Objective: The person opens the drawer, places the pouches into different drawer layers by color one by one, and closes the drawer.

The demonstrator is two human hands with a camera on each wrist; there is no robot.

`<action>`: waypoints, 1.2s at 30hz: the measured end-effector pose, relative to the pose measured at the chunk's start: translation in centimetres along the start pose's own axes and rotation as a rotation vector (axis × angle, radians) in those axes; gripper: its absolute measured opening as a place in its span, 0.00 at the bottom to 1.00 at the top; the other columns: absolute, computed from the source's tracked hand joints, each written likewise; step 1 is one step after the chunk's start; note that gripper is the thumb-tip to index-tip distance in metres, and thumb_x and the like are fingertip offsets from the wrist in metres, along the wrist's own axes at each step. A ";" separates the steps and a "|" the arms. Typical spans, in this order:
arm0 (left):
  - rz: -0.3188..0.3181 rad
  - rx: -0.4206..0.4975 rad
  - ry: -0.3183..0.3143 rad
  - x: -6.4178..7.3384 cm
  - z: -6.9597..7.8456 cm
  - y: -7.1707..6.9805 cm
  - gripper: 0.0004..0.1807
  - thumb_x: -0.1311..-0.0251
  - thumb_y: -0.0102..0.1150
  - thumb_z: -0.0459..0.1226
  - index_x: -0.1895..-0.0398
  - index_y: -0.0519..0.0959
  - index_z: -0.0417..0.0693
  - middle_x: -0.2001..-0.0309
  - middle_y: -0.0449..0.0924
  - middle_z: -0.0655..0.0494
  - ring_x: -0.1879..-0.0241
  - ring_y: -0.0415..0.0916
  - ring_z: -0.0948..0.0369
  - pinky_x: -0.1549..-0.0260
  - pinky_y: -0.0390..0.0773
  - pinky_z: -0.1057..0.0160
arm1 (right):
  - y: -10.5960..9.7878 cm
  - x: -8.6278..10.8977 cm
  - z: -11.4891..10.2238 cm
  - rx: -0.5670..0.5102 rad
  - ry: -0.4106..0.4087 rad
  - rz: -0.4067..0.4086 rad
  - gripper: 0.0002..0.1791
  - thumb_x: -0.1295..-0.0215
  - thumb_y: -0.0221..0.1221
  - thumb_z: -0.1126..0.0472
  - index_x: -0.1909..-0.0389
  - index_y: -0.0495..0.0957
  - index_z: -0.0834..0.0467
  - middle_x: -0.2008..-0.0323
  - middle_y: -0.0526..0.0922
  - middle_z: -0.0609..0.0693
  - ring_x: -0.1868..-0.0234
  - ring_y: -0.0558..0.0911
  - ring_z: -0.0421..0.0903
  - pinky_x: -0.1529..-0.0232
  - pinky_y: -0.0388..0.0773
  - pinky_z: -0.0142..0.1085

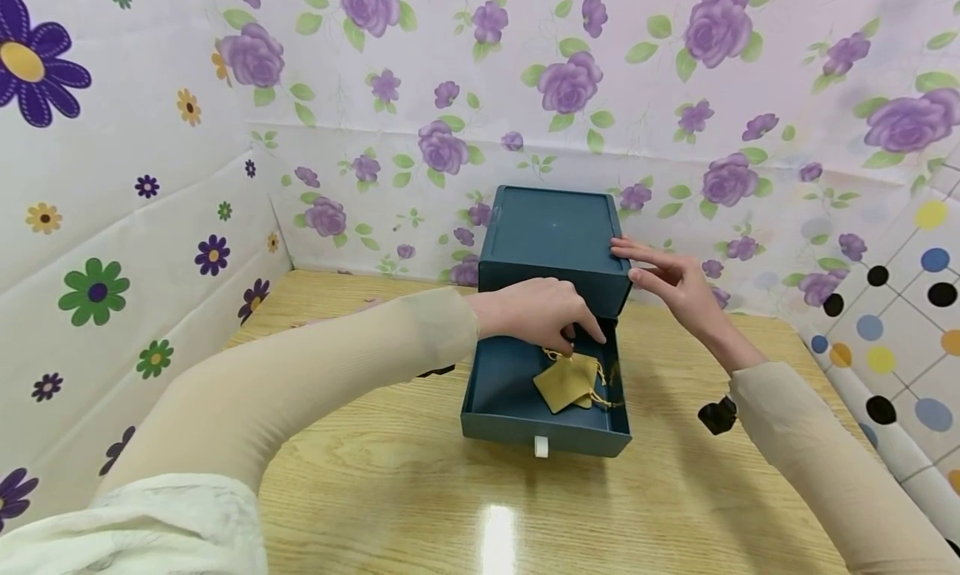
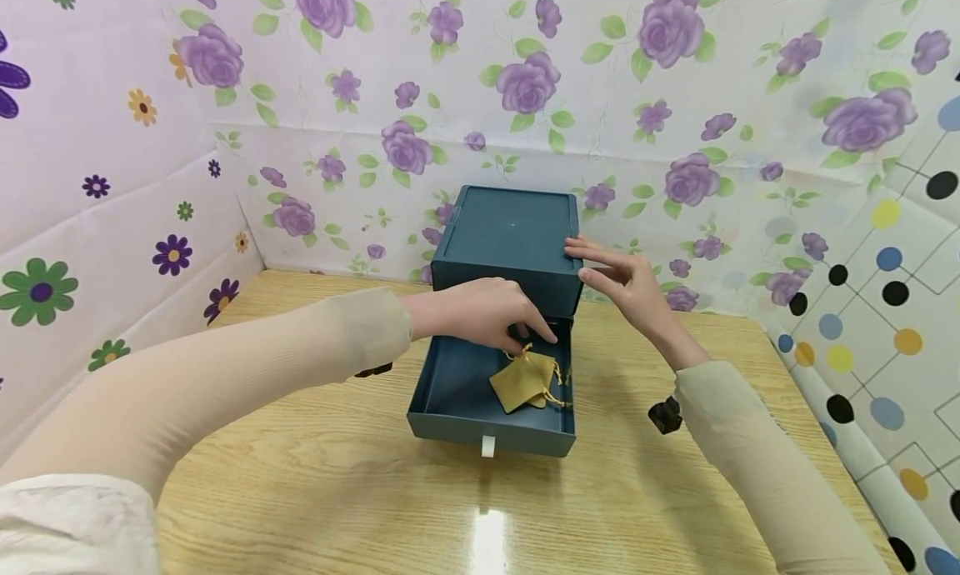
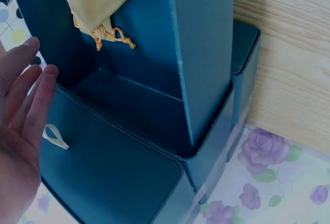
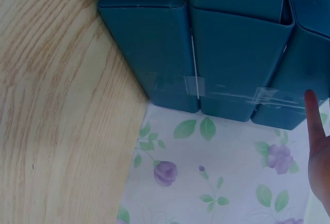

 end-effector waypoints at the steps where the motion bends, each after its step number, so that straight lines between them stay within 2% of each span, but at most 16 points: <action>1: 0.003 0.010 -0.003 0.1 0.0 0.0 0.24 0.36 0.65 0.41 0.36 0.77 0.61 0.41 0.83 0.61 0.52 0.84 0.67 0.49 0.81 0.69 | 0.0 0.0 0.0 -0.001 0.000 -0.001 0.20 0.26 0.52 0.66 0.36 0.75 0.63 0.30 0.71 0.51 0.22 0.59 0.46 0.39 0.73 0.21; 12: 0.023 0.091 -0.004 1.5 -0.6 0.0 0.24 0.36 0.65 0.40 0.37 0.78 0.59 0.39 0.81 0.61 0.50 0.84 0.65 0.49 0.82 0.69 | 0.0 0.0 0.0 -0.012 0.001 -0.001 0.20 0.26 0.52 0.66 0.36 0.74 0.63 0.30 0.72 0.50 0.22 0.58 0.47 0.39 0.72 0.21; 22: 0.051 0.183 -0.012 3.5 -0.5 0.1 0.24 0.37 0.65 0.39 0.36 0.78 0.59 0.41 0.81 0.56 0.50 0.84 0.65 0.52 0.83 0.69 | 0.0 0.0 0.0 -0.005 0.005 0.011 0.20 0.26 0.52 0.66 0.36 0.75 0.63 0.30 0.72 0.50 0.22 0.59 0.47 0.38 0.72 0.21; 30: 0.128 0.244 0.005 5.5 0.4 0.0 0.22 0.37 0.65 0.38 0.39 0.80 0.56 0.41 0.82 0.59 0.51 0.85 0.65 0.51 0.83 0.69 | 0.1 0.0 -0.2 0.002 0.004 0.015 0.20 0.26 0.52 0.66 0.36 0.75 0.63 0.30 0.72 0.50 0.22 0.60 0.45 0.38 0.72 0.21; 36: 0.182 0.293 -0.005 7.3 1.8 0.8 0.20 0.37 0.65 0.37 0.41 0.81 0.53 0.50 0.86 0.57 0.56 0.85 0.66 0.54 0.83 0.71 | 0.1 0.0 -0.2 0.000 0.007 0.015 0.20 0.26 0.52 0.66 0.36 0.75 0.62 0.30 0.72 0.50 0.22 0.60 0.44 0.38 0.72 0.21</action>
Point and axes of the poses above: each hand's wrist, its own x-axis away from the middle knuckle, its own y-axis out of the palm, z = x × y, the point moved 1 cm from there along -x, towards the middle knuckle
